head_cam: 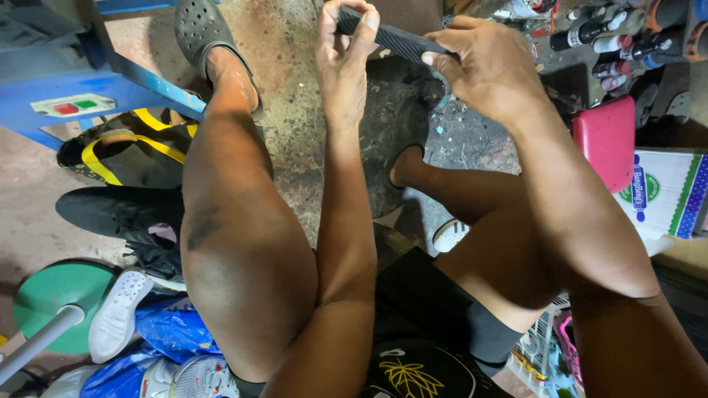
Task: The person sits on the floor and uses a grinding machine to smooth the bottom of a black shoe sole. They hold the sole against the rotating wheel with both hands, moving it back and forth to grind the surface.
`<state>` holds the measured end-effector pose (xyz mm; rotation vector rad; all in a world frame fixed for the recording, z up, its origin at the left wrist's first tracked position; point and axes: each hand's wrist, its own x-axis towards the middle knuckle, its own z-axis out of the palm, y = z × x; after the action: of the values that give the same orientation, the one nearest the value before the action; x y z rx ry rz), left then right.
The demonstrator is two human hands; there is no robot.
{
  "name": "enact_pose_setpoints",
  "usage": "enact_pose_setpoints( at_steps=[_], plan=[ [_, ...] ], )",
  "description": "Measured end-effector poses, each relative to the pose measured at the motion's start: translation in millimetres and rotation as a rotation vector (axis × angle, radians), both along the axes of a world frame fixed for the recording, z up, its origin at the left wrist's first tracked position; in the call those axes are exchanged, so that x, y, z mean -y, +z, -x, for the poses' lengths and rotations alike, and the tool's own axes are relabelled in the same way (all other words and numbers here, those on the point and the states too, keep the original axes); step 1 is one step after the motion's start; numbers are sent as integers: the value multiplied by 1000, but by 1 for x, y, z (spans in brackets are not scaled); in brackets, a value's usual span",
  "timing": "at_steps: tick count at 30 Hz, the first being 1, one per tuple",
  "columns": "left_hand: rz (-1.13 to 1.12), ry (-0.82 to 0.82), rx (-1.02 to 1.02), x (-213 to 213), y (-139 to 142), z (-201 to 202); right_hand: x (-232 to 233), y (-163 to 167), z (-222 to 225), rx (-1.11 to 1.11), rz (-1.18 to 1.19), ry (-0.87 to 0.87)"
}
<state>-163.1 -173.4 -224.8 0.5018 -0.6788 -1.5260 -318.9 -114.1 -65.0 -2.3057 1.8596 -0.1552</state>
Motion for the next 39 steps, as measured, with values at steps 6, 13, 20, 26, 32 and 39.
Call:
enact_pose_setpoints(
  at_steps=[6,13,20,26,32,39],
  plan=[
    [8,59,107,0,-12,4,-8,0,-10,-132,85,41],
    [-78,85,107,11,-14,5,-8,1,-13,-141,95,64],
    [38,23,-171,2,-7,-9,-6,-3,-9,7,6,-9],
    [164,37,-153,-3,-10,-7,0,-10,0,97,70,32],
    [-18,93,-203,5,-26,0,3,-7,-17,61,-39,-31],
    [-191,-220,-729,7,-36,7,15,-10,-66,80,76,22]
  ],
)
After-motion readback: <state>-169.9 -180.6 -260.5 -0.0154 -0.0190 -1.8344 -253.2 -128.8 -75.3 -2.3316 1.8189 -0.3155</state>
